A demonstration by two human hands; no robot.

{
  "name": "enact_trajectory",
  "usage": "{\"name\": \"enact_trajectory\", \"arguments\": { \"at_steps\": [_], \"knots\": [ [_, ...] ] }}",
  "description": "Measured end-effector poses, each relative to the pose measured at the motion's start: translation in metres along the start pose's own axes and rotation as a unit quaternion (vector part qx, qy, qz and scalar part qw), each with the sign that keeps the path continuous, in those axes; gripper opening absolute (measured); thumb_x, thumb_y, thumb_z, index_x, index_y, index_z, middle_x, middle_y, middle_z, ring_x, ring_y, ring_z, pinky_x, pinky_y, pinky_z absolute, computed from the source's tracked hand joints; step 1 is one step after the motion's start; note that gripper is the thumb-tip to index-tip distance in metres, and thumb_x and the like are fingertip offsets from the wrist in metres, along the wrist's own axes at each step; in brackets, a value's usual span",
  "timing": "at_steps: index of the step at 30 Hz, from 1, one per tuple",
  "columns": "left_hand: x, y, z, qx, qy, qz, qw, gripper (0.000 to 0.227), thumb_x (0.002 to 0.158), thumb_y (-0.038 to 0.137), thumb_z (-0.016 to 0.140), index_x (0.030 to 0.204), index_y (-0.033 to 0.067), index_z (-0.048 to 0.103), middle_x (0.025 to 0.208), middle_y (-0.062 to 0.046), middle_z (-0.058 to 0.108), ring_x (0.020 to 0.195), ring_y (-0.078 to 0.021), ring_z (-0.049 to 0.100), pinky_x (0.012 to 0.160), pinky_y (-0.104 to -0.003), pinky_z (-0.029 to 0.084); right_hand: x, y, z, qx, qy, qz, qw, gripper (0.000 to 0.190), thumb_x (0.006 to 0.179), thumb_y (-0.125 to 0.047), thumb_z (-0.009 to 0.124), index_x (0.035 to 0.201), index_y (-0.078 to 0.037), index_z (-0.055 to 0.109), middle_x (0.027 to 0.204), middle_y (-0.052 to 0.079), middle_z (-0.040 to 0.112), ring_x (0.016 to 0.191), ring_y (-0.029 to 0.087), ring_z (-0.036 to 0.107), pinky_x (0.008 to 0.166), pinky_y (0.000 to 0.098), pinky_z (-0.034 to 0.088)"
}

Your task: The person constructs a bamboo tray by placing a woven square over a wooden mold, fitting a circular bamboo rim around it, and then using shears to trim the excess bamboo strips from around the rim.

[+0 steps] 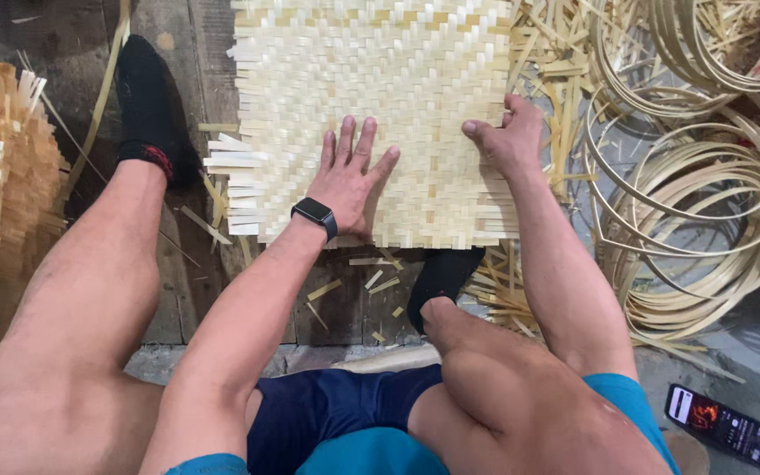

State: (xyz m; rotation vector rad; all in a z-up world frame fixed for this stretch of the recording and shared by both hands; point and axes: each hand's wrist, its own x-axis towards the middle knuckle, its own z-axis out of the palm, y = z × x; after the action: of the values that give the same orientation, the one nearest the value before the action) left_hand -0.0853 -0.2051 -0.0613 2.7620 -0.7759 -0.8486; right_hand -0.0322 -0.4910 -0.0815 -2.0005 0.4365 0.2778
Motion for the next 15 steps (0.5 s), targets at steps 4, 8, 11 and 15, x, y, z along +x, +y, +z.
{"name": "enact_trajectory", "arguments": {
  "at_steps": [4,8,11,15],
  "knots": [
    [0.007,0.001,0.006,0.005,-0.022,0.0,1.0,0.152,0.041,0.049,0.099,0.164,0.0317,0.011,0.168,-0.022,-0.013,0.154,-0.048,-0.013,0.124,-0.065,-0.001,0.011,0.023,0.006,0.022,0.01,0.014,1.0,0.046,0.077,-0.005,0.084,0.118,0.003,0.067,0.099,0.01,0.079,0.085,0.014,0.078,0.071,0.0256,0.063],
    [0.004,0.005,0.007,0.045,0.06,0.013,0.997,0.14,0.05,0.043,0.097,0.165,0.027,0.018,0.168,-0.027,-0.006,0.152,-0.0516,-0.007,0.121,-0.067,0.002,0.019,0.039,0.009,0.043,0.013,-0.036,0.998,0.056,0.072,-0.015,0.089,0.121,0.002,0.067,0.107,0.012,0.079,0.095,0.019,0.077,0.083,0.0329,0.062],
    [0.003,0.007,-0.004,0.005,-0.008,-0.014,1.0,0.142,0.047,0.046,0.098,0.162,0.0277,0.016,0.169,-0.024,-0.007,0.154,-0.0499,-0.009,0.124,-0.065,0.001,0.013,0.035,0.012,-0.031,0.089,-0.046,0.994,0.069,0.066,-0.017,0.096,0.123,0.001,0.062,0.107,0.015,0.073,0.098,0.024,0.07,0.086,0.0366,0.056],
    [0.0,0.004,-0.001,0.056,0.096,0.036,0.993,0.137,0.052,0.047,0.097,0.165,0.0278,0.022,0.17,-0.026,-0.003,0.153,-0.0527,-0.006,0.121,-0.065,0.006,-0.006,0.058,-0.043,-0.11,0.214,-0.22,0.945,0.054,0.079,-0.02,0.091,0.124,-0.004,0.067,0.116,0.015,0.068,0.108,0.031,0.065,0.096,0.0404,0.053]
  ]
}}
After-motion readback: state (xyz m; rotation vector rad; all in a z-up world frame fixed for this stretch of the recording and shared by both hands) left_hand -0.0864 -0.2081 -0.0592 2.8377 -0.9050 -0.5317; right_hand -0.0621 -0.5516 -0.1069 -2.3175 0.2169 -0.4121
